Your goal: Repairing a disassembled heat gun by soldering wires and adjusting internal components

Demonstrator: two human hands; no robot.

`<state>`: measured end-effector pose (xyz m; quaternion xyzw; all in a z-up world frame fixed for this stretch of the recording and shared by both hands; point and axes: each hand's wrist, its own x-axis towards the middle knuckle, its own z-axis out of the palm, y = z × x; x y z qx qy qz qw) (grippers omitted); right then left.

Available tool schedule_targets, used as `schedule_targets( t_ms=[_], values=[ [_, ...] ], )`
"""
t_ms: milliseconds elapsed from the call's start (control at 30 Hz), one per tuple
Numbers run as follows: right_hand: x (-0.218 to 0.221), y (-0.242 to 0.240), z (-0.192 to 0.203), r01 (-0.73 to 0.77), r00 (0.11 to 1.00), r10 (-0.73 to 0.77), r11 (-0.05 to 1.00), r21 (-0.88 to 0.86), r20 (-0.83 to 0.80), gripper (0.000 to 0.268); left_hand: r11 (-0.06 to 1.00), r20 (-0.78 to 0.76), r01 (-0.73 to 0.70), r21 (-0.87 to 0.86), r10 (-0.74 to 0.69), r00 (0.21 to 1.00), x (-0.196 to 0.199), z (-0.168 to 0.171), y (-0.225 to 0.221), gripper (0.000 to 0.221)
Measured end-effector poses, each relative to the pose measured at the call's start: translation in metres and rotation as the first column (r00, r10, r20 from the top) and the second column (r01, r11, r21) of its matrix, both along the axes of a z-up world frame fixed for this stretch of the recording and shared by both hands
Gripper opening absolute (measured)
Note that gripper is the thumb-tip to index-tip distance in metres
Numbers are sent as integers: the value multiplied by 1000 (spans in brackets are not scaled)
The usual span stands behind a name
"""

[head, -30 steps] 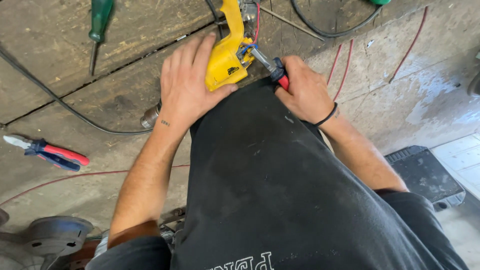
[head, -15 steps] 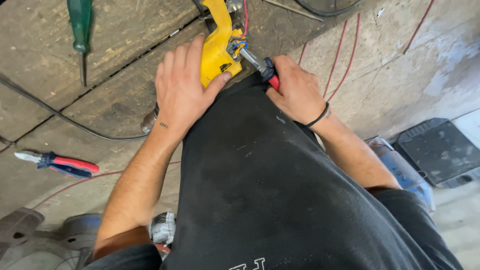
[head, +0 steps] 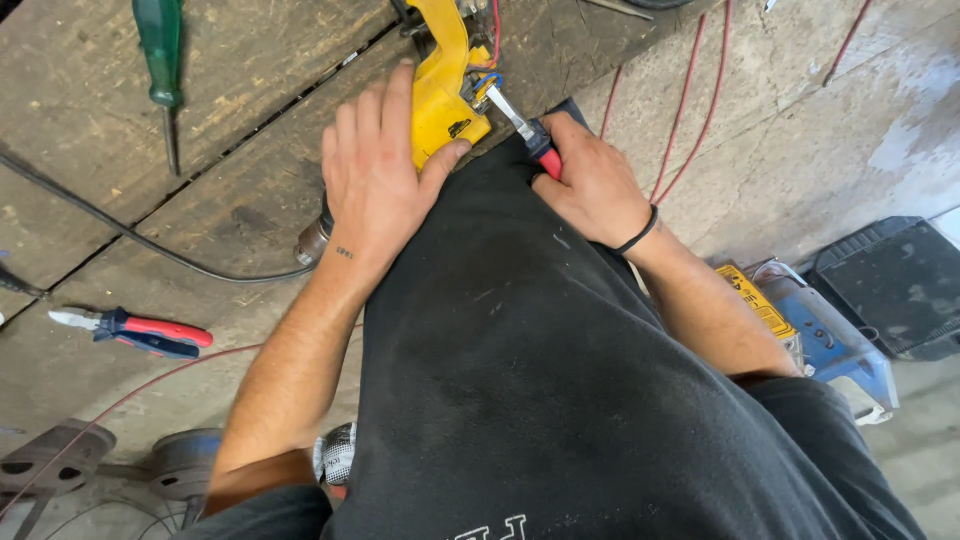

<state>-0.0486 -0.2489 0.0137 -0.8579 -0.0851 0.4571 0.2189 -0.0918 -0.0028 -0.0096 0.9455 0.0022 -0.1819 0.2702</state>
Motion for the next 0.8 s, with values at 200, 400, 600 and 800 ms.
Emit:
schedule_targets(
  t_ms=[200,400,600,800],
  values=[
    [1,-2,0,-15,1000,15,1000,14,8,37,1000,2,-8,21,8,1000,-1,-1,-2,79],
    [1,-1,2,-13,1000,13,1000,0,-8,38,1000,7,-5,26,5,1000,0,0,-2,79],
    [1,4,7,-11,1000,11,999,-33,2,35,1000,9,-1,12,1,1000,0,-1,0,79],
    [-3,13,4,20,992,-11,997,-75,125,39,999,55,-11,-48,13,998,5,2,6,75]
  ],
)
